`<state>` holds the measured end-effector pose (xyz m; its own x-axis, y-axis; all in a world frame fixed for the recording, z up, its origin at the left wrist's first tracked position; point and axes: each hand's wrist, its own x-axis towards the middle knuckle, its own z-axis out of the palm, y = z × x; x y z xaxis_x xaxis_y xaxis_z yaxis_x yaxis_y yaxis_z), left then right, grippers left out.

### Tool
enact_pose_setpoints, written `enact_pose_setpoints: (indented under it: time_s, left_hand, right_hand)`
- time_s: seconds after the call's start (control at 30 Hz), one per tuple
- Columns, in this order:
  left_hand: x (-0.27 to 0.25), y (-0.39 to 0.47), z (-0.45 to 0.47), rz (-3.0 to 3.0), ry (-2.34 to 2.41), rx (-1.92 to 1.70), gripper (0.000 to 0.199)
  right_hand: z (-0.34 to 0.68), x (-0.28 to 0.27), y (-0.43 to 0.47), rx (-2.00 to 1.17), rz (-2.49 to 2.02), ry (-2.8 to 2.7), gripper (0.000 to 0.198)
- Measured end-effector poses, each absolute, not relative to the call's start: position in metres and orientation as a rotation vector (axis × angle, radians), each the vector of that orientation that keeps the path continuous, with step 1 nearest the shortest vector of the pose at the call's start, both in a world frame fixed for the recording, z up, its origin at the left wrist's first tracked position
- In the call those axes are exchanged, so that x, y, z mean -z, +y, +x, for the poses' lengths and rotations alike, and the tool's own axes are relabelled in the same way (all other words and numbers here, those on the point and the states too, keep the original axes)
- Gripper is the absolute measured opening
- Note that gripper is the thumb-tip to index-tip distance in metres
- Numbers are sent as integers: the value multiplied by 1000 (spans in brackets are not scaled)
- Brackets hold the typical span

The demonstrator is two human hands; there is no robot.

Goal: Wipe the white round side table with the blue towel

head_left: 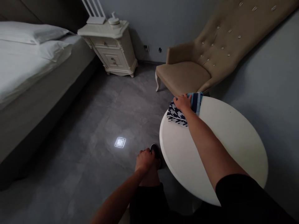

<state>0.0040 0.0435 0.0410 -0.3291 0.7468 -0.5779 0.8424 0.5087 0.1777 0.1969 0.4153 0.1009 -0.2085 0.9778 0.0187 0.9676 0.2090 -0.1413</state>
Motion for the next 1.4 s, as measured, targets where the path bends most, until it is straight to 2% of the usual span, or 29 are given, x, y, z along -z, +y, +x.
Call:
enact_pose_setpoints:
  time_s: [0.27,0.73,0.9,1.1,1.4]
  left_hand:
    - [-42,40,9,1312,2159,158,51]
    - [-36,25,19,1338,2198,117,50]
    - [-32,26,18,1371,2191,128,49]
    - [-30,30,17,1358,2169,134,50]
    - [-41,37,15,1366,2113,209,49]
  right_hand:
    - [190,-107,341,-166,-1872,-2410,69]
    - [197,-108,83,-248,-1644,-2534,73]
    - [210,-108,24,-329,-1541,-2590,78]
    - [194,-109,56,-385,-1616,-2551,79]
    - [164,-108,218,-339,-1740,-2456,76]
